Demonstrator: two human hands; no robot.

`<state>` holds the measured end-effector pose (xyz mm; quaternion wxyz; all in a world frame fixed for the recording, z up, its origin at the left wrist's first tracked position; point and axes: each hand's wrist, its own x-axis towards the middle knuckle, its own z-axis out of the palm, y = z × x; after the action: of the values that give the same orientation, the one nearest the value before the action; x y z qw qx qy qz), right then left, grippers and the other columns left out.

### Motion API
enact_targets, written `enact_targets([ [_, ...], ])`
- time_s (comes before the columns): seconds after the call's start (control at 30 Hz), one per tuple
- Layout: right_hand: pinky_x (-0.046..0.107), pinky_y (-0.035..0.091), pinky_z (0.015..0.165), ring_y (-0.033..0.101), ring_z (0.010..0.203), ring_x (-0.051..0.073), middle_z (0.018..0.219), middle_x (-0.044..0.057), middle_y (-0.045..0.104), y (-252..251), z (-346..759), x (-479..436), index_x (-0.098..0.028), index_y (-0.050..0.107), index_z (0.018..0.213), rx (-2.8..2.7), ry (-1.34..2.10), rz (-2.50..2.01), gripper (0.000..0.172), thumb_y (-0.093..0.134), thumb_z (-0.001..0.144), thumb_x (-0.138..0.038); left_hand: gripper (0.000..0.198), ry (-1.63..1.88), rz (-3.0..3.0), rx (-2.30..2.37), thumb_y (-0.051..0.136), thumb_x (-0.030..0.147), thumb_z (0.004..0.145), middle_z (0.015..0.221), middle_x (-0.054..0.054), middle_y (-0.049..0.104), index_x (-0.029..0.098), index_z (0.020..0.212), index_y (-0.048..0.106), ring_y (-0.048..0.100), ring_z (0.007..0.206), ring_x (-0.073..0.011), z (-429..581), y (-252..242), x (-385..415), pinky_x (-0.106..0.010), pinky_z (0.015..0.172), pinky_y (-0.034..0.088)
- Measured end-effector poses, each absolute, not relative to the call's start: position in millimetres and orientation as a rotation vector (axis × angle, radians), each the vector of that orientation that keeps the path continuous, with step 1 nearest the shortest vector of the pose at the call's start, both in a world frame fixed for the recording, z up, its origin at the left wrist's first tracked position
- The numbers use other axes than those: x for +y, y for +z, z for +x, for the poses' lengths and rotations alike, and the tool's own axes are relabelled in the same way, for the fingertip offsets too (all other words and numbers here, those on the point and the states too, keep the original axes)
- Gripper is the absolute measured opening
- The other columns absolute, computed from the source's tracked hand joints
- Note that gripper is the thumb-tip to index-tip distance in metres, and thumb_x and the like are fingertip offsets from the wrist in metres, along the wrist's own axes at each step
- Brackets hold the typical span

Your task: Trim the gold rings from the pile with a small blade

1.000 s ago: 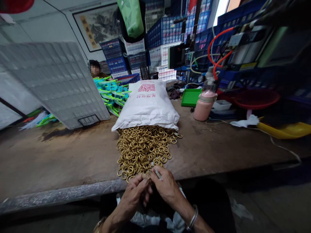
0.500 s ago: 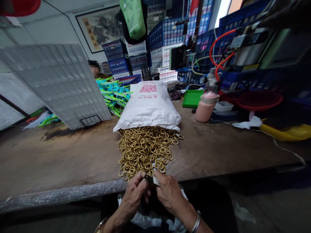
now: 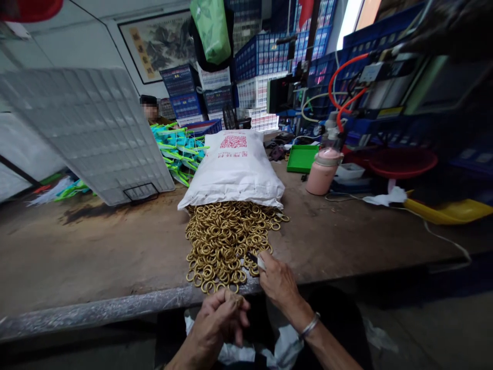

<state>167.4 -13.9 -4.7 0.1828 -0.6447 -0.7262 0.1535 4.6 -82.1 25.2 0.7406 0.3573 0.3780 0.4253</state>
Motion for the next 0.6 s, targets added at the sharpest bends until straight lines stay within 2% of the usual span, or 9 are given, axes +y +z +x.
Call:
enact_targets([
  [0.13,0.023,0.032,0.059,0.058,0.07,0.016,0.077,0.002,0.062,-7,157,-10,-0.021,0.049,0.09,-2.084,0.429,-1.711,0.021,0.038,0.075,-0.012,0.031,1.031,0.571,0.806,0.066,0.039,0.065,0.066,-0.006,0.062,0.013,0.064,0.05,0.051,0.042,-0.0078,4,12,-76,-0.016,0.033,0.039],
  [0.23,0.023,0.031,0.059,0.058,0.075,0.016,0.085,0.003,0.063,-5,147,-8,-0.022,0.049,0.093,-2.109,0.383,-1.7,0.017,0.042,0.078,-0.017,0.024,0.981,0.476,0.782,0.066,0.029,0.064,0.064,-0.005,0.063,0.014,0.075,0.05,0.052,0.043,-0.0092,1,15,-75,-0.016,0.032,0.039],
  [0.33,0.024,0.029,0.057,0.059,0.073,0.016,0.082,0.003,0.064,1,140,-6,-0.021,0.051,0.088,-2.133,0.347,-1.781,0.011,0.042,0.08,-0.02,0.024,0.936,0.424,0.751,0.063,0.026,0.066,0.062,-0.003,0.06,0.013,0.083,0.053,0.05,0.042,-0.0083,-3,16,-76,-0.017,0.034,0.04],
  [0.5,0.026,0.023,0.054,0.059,0.07,0.017,0.08,0.004,0.065,6,134,-1,-0.021,0.051,0.086,-2.15,0.292,-1.876,0.011,0.042,0.08,-0.019,0.026,0.955,0.325,0.697,0.058,0.036,0.071,0.065,-0.003,0.054,0.011,0.065,0.054,0.049,0.048,-0.0081,-9,7,-75,-0.018,0.038,0.04],
  [0.6,0.026,0.019,0.051,0.058,0.065,0.017,0.074,0.004,0.064,3,135,4,-0.021,0.051,0.085,-2.116,0.318,-1.943,0.01,0.044,0.079,-0.021,0.027,0.968,0.311,0.704,0.061,0.035,0.07,0.067,-0.003,0.054,0.012,0.06,0.05,0.05,0.05,-0.0084,-10,1,-75,-0.017,0.038,0.039],
])
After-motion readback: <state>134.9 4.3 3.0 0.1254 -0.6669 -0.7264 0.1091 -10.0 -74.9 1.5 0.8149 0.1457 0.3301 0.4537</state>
